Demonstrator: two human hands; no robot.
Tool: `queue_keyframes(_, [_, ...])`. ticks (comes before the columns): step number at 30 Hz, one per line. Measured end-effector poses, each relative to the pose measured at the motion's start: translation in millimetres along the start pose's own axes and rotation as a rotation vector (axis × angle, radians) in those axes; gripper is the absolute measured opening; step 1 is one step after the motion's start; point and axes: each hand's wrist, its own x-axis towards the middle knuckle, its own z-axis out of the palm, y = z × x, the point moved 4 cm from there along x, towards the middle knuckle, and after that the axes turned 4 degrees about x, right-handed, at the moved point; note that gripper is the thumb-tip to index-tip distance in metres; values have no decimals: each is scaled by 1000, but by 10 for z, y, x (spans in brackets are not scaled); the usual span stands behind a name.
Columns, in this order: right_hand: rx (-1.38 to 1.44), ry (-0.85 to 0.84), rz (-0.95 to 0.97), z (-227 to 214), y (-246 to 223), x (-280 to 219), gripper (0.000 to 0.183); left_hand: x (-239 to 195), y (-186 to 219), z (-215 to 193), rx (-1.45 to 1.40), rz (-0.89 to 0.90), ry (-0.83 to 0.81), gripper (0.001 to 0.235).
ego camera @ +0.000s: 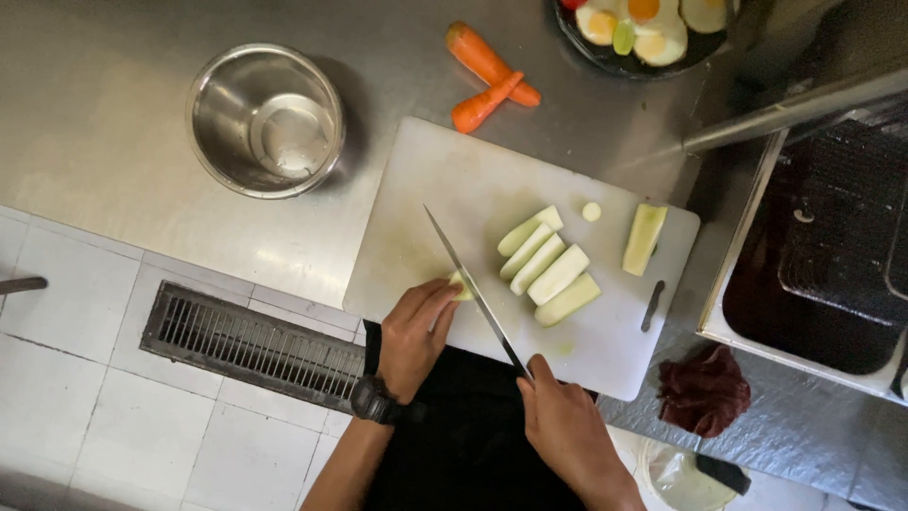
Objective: The person slices a cucumber on a white cutting board using a chef's knife. They first cut off the ends, then slice the cucumber lengthwise into quarters, and finally chop the quarters into smaller pieces.
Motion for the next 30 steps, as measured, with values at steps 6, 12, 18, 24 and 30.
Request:
queue_keyframes(6, [22, 34, -107, 392, 55, 549, 15, -162, 50, 53, -123, -89, -95, 18])
queue_keyframes(12, [22, 85, -137, 501, -51, 694, 20, 3, 63, -19, -71, -111, 32, 15])
queue_keyframes(18, [33, 146, -190, 641, 55, 930, 24, -78, 24, 13, -57, -164, 70, 17])
queue_keyframes(24, [488, -233, -117, 40, -191, 619, 22, -279, -160, 106, -226, -407, 78, 37])
queue_keyframes(30, [400, -76, -153, 52, 101, 343, 30, -396, -431, 86, -365, -801, 209, 35])
